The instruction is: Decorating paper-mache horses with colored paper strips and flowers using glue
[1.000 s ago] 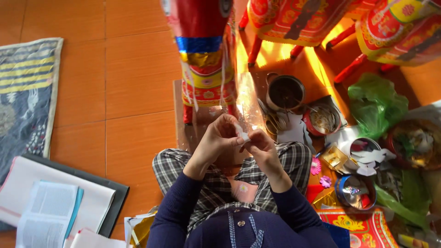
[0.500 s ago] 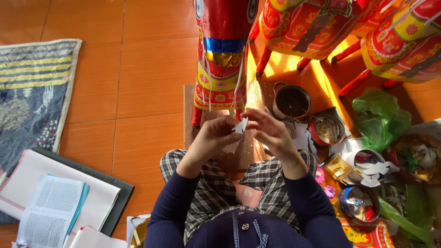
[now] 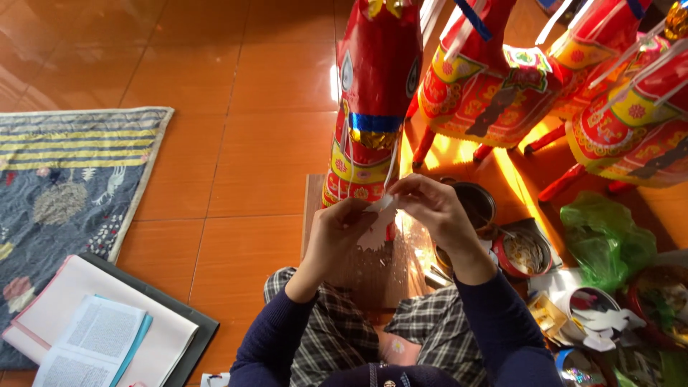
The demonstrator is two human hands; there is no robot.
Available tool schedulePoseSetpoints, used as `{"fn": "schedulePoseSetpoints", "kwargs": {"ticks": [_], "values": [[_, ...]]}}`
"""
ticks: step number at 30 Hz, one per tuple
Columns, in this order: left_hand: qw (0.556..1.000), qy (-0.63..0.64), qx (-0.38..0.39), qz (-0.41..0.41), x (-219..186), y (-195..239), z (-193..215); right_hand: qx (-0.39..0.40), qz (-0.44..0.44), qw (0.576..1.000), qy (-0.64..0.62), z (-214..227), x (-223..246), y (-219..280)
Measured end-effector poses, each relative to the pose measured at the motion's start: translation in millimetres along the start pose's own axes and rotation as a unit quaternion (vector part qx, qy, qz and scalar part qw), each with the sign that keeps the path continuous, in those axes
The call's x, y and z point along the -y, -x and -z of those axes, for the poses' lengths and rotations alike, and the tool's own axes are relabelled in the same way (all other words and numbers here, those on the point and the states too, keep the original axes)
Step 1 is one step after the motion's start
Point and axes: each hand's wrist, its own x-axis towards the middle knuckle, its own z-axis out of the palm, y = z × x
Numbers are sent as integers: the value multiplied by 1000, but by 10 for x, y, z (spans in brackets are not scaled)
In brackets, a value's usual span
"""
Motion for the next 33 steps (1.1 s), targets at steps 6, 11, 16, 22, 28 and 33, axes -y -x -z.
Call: {"fn": "schedulePoseSetpoints", "kwargs": {"ticks": [6,11,16,22,28,33], "values": [[995,-40,-57,-69,-216,-128,-15,52,77,992,80,74,96,-249],[988,-35,-100,-113,-325,-258,0,26,99,989,106,85,211,-464],[986,2,-87,-141,-676,-345,32,108,146,970,164,110,311,-660],[982,14,-70,-172,-698,-529,62,114,172,952,228,80,629,-776],[985,-50,-79,-148,-583,-871,43,27,272,893,357,98,548,-1291],[948,-180,-124,-231,-646,-1289,45,-38,322,854,406,59,639,-1678]]}}
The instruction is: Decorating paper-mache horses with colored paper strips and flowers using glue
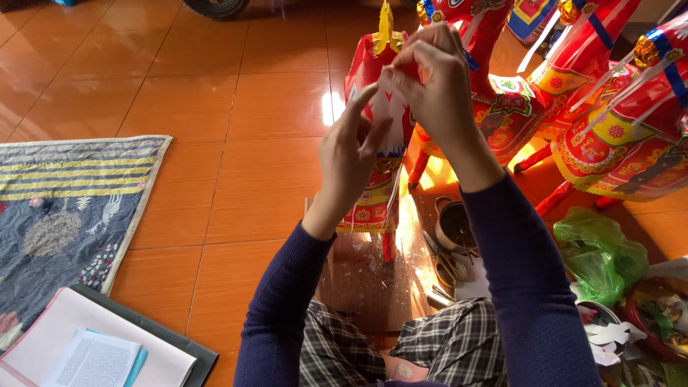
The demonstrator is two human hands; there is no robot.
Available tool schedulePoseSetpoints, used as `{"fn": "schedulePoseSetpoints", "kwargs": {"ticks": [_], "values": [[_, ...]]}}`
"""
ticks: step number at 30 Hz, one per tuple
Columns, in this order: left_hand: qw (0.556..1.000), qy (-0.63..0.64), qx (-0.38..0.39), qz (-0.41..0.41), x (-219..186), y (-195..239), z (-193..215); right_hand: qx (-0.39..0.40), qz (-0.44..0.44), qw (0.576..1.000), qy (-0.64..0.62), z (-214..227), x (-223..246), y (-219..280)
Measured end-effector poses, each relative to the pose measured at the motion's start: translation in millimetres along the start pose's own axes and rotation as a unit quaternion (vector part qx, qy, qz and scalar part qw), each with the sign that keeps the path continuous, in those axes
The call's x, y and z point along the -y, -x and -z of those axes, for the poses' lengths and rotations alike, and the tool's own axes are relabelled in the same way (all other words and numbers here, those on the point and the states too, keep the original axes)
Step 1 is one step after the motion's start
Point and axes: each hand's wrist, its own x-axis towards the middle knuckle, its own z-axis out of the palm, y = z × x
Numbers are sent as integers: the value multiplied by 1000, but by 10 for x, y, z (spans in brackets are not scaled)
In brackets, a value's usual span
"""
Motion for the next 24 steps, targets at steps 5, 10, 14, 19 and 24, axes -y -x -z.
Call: {"fn": "schedulePoseSetpoints", "kwargs": {"ticks": [5,10,14,19,24], "values": [[996,-80,-7,-38,178,-149,-159,-33,-8,999,14,-86,-122,-81],[992,-101,-46,-62,226,-186,-225,-36,2,999,-27,-133,-246,-90],[989,-114,-63,-76,254,-199,-238,-31,0,998,-57,-117,-263,-138],[984,-154,-55,-66,345,-190,-249,-10,-38,993,-108,-78,-240,-170],[990,-128,12,-61,310,-203,-180,8,-104,988,-118,-74,-330,-130]]}}
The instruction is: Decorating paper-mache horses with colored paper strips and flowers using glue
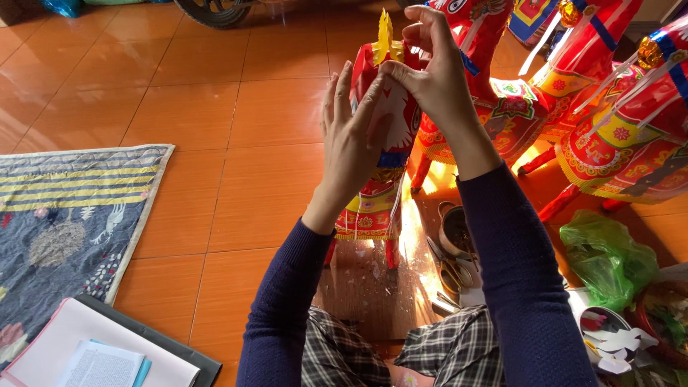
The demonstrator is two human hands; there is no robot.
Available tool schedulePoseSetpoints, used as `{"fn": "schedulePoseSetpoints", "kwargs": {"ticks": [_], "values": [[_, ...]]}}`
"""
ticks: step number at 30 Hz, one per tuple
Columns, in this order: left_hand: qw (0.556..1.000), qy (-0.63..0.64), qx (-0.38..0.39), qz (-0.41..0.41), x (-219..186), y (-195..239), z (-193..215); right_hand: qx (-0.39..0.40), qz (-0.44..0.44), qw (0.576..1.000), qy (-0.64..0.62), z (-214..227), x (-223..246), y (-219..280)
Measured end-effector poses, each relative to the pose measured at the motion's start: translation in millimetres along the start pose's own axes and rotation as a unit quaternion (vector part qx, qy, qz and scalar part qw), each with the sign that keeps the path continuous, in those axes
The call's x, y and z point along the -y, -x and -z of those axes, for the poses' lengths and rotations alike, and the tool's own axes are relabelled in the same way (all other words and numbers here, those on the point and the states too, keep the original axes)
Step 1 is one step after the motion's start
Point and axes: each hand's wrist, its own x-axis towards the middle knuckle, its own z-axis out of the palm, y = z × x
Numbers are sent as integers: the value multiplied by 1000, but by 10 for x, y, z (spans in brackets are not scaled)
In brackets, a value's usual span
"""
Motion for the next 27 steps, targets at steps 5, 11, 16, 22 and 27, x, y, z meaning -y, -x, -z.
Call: {"fn": "schedulePoseSetpoints", "kwargs": {"ticks": [5,11,16,22,27], "values": [[999,-1,44,9,39,-40,42,4,-41,998,-43,-22,9,26],[997,18,70,8,49,-124,170,-44,-14,999,-22,-45,17,254],[994,39,96,-16,61,-175,229,-3,-137,991,1,-134,140,611],[987,64,149,-18,138,-180,300,15,-103,990,-98,-128,130,745],[975,178,130,-37,219,-16,314,-33,-29,998,-35,-135,91,951]]}}
